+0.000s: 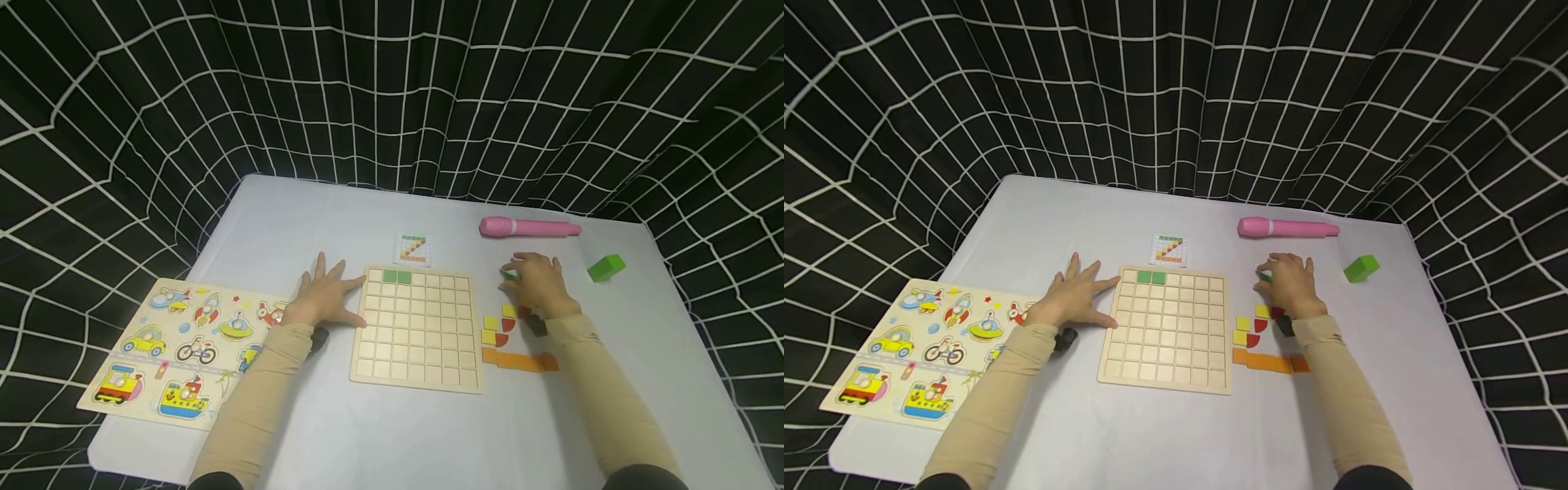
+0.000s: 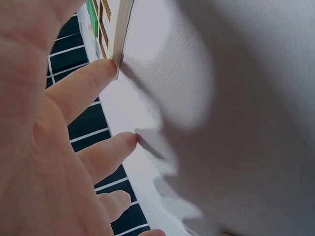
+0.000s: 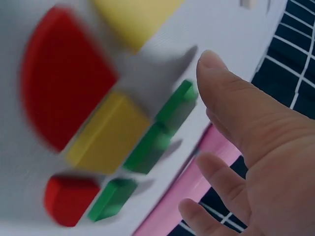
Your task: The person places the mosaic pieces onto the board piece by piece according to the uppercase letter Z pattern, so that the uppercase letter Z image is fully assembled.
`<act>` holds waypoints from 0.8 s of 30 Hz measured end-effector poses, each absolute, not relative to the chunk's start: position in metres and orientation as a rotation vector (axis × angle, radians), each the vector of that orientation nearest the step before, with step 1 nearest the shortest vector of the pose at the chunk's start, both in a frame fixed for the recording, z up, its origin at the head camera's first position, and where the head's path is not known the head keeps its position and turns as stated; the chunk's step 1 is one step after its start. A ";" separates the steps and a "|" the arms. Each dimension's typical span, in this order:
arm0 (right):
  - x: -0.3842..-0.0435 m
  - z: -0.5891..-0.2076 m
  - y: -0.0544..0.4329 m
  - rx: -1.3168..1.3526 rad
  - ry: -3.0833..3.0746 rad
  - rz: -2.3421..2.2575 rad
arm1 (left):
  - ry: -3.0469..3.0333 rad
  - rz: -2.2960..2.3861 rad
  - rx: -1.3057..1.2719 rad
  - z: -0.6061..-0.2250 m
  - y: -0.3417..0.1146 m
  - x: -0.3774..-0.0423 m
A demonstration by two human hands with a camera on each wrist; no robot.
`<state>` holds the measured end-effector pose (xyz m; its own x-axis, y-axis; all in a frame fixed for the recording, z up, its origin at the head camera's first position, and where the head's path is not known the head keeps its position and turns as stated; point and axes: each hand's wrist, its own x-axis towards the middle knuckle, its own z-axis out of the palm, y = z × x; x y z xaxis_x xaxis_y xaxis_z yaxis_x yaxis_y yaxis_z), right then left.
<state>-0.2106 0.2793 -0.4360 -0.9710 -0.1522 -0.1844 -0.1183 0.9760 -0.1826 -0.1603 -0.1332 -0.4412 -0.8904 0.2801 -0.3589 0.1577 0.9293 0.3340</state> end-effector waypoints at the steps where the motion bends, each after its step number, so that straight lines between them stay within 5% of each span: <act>1: -0.210 -0.437 0.281 -0.188 2.920 -0.253 | 2.679 0.417 0.319 -0.441 -0.133 -0.160; 24: -0.210 -0.449 0.295 -0.164 2.922 -0.265 | 2.706 0.408 0.339 -0.441 -0.133 -0.160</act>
